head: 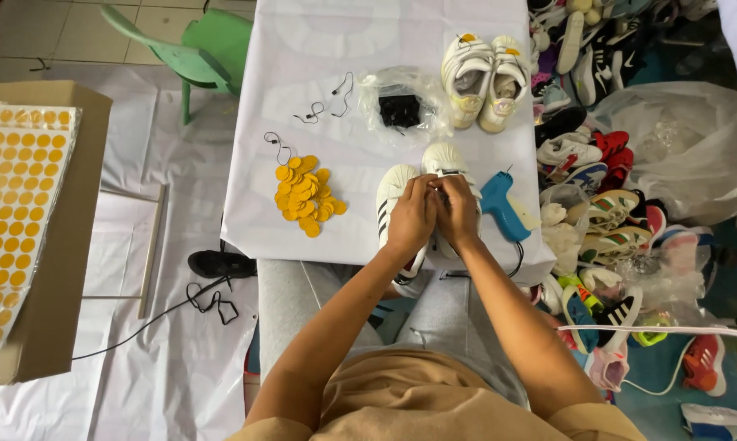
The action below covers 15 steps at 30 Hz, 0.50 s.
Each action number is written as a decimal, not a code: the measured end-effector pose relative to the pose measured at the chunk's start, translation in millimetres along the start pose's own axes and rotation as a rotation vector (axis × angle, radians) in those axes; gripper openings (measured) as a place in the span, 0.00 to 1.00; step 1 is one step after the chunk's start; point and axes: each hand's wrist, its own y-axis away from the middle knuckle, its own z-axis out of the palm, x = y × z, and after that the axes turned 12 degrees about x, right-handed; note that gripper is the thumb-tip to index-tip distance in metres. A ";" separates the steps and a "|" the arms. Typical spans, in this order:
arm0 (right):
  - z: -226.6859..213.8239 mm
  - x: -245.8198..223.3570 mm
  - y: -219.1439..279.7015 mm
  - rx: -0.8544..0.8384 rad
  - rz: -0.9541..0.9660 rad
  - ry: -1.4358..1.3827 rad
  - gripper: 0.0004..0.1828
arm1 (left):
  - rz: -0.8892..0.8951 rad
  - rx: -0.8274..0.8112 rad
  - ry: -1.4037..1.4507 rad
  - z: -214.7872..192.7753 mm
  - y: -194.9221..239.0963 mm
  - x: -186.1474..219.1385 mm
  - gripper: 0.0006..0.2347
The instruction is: The person uses a hot glue gun to apply adhesive to small yellow circular decorations and attaches them to the tongue of a white sneaker. They then pick up a black wire and thread it through the shoe's eyelets.
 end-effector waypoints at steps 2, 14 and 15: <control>2.3 2.7 2.6 -0.011 -0.036 0.035 0.04 | -0.028 -0.001 0.005 -5.6 4.1 0.6 0.11; -2.1 -18.1 -3.6 0.030 0.026 -0.043 0.05 | -0.358 -0.022 0.283 -20.9 -10.1 -2.4 0.06; -2.6 -18.0 -4.1 0.029 0.027 -0.043 0.05 | -0.360 -0.023 0.283 -19.1 -9.5 -5.0 0.06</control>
